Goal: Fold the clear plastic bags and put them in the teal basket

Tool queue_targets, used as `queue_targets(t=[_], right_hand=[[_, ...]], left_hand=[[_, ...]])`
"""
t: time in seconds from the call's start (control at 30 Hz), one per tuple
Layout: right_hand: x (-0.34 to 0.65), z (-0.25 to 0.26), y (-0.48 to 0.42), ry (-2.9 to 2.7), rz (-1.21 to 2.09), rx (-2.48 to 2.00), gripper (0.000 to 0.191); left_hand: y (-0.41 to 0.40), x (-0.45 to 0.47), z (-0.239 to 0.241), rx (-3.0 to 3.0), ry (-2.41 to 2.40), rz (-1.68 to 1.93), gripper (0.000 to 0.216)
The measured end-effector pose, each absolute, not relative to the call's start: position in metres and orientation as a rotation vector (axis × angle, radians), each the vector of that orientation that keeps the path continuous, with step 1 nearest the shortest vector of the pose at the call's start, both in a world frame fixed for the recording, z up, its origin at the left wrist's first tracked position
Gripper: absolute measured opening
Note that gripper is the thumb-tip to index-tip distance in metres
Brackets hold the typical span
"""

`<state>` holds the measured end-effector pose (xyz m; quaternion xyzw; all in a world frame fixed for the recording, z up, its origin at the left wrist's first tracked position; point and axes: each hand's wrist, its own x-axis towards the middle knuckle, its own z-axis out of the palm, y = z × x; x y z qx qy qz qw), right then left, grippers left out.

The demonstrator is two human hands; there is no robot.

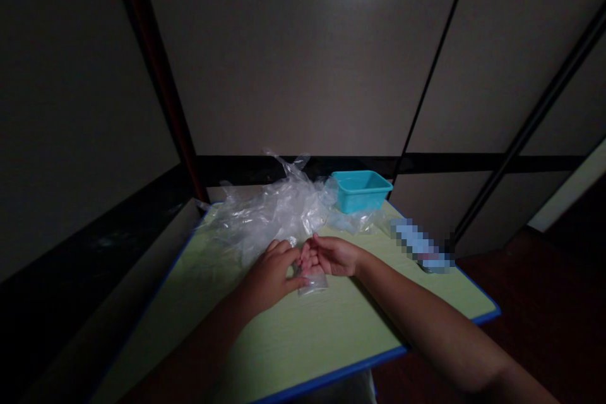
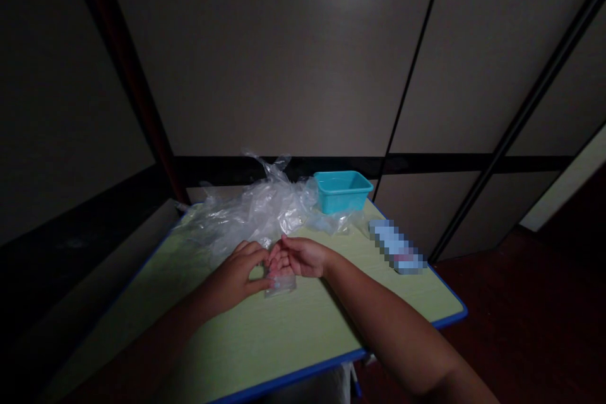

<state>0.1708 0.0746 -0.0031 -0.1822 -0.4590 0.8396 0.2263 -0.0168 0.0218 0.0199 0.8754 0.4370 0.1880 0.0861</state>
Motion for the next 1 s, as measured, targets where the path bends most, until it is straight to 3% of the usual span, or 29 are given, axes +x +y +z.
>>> queue_targets(t=[0.17,0.37,0.7,1.0], right_hand=[[0.172,0.004,0.071,-1.252,2.303,-0.522,0.046],[0.188,0.023,0.072,-1.330,2.134,-0.450,0.031],[0.176,0.004,0.077,-1.247,2.176,-0.604,0.039],[0.179,0.005,0.082,-1.177,2.031,-0.791,0.034]], left_hand=[[0.022,-0.012,0.011,2.604,1.420,0.486,0.035],[0.024,-0.014,0.007,2.599,1.459,0.444,0.040],[0.025,-0.015,0.008,2.616,1.452,0.418,0.045],[0.026,-0.016,0.008,2.608,1.445,0.408,0.045]])
